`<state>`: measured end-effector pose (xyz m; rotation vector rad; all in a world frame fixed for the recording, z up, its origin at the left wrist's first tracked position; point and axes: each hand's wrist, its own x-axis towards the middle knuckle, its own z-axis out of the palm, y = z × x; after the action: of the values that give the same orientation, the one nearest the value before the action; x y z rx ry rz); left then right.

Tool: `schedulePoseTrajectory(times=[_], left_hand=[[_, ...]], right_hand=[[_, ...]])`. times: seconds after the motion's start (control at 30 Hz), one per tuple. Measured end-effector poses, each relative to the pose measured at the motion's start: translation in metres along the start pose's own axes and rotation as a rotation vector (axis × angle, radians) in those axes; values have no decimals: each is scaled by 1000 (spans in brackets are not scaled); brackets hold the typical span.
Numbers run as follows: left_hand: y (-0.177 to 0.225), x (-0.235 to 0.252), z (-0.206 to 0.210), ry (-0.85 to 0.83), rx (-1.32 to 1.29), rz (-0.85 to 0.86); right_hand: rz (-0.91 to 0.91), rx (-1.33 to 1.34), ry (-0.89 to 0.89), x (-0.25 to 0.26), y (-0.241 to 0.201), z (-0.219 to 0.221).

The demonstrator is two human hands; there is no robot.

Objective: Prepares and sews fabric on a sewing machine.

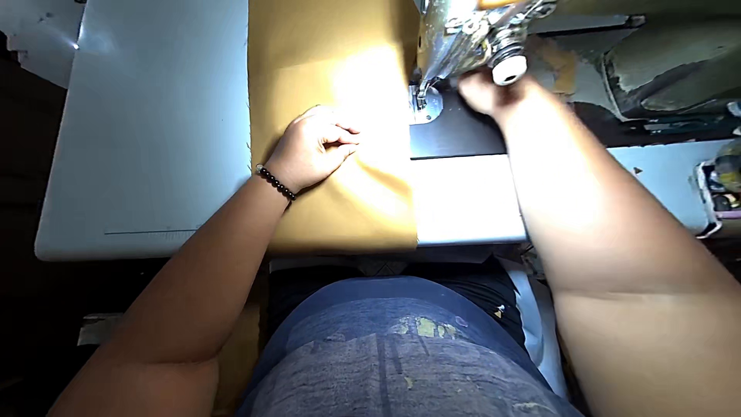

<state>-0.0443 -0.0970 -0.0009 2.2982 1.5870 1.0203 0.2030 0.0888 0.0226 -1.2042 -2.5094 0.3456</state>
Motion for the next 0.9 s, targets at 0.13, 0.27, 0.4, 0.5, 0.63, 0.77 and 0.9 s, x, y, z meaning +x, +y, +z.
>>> schedulePoseTrajectory(times=[0.13, 0.27, 0.4, 0.5, 0.63, 0.77, 0.9], left_hand=[[26, -23, -1, -57, 1, -40], [39, -32, 11, -44, -7, -58], [30, 17, 29, -39, -18, -103], [28, 48, 39, -93, 24, -181], [22, 71, 48, -95, 13, -181], [20, 76, 50, -71, 11, -165], [17, 79, 52, -63, 17, -150]], right_hand=[[-15, -71, -139, 8, -1, 9], [13, -51, -145, -9, 0, -4], [120, -18, -148, -17, -9, -23], [-43, 237, 120, -42, -5, -12], [-296, 340, 97, -56, -1, 7], [-313, 308, 3, -51, 2, 9], [-285, 263, 11, -49, 5, 11]])
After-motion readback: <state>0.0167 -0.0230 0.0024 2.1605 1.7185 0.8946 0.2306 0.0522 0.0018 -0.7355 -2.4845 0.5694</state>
